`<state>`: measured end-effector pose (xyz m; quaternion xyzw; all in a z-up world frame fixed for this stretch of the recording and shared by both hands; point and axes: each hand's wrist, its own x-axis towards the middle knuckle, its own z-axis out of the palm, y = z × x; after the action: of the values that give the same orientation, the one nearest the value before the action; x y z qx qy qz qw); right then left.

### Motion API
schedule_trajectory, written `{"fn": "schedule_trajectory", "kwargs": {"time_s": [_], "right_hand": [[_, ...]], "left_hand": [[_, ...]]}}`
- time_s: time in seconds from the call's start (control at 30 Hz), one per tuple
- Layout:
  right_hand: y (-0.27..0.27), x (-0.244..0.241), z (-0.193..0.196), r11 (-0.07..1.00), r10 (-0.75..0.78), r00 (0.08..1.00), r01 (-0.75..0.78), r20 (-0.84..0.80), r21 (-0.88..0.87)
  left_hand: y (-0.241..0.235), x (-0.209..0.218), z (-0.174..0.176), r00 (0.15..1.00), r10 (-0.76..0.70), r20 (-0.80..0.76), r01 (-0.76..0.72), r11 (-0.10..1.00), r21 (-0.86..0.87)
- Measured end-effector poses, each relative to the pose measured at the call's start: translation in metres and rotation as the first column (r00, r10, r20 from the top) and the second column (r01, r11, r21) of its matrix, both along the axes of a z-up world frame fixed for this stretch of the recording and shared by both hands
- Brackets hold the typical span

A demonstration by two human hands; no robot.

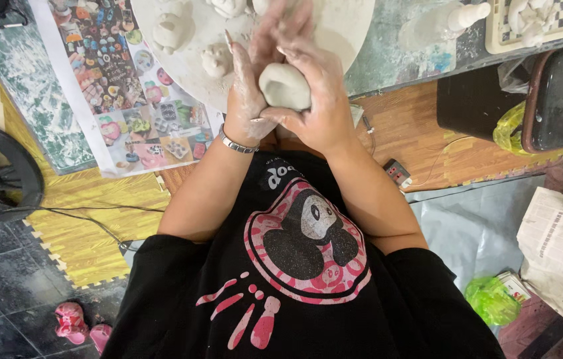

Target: The person shapes a piece of white clay by hand, repeatedly pressing and smoothing it into a small, rounded form. They work over a white tray containing other similar clay pieces, occasionally dipping their fingers into a pile of white powder on the tray to dust the clay and their hands.

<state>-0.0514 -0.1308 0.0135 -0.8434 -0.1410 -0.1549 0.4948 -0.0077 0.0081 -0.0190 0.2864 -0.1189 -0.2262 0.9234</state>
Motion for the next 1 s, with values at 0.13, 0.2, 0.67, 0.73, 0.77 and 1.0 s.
{"fn": "schedule_trajectory", "kwargs": {"time_s": [0.13, 0.2, 0.67, 0.73, 0.77, 1.0], "right_hand": [[0.006, -0.002, -0.012, 0.907, -0.005, 0.998, 0.032, -0.065, 0.419], [0.006, 0.001, -0.021, 0.783, -0.045, 0.989, 0.123, -0.142, 0.609], [-0.004, 0.001, 0.009, 0.981, -0.024, 0.978, 0.063, 0.209, -0.183], [-0.009, 0.003, 0.006, 0.98, -0.155, 0.982, 0.166, 0.105, -0.105], [-0.012, 0.005, 0.005, 0.982, -0.173, 0.984, 0.176, 0.048, -0.073], [-0.003, 0.029, 0.022, 0.999, -0.028, 0.987, 0.033, -0.161, 0.026]], "left_hand": [[-0.002, 0.002, -0.006, 0.999, -0.048, -0.001, 0.048, 0.997, -0.054], [-0.002, 0.0, -0.005, 0.999, -0.045, -0.023, 0.044, 0.999, -0.031], [0.003, -0.001, 0.006, 0.997, 0.033, -0.069, -0.039, 0.996, -0.086], [0.005, 0.002, 0.011, 0.993, -0.005, -0.12, -0.013, 0.989, -0.15], [0.006, 0.003, 0.012, 0.991, -0.023, -0.135, -0.001, 0.984, -0.176], [0.006, 0.004, 0.01, 0.994, -0.002, -0.109, -0.017, 0.985, -0.169]]}}
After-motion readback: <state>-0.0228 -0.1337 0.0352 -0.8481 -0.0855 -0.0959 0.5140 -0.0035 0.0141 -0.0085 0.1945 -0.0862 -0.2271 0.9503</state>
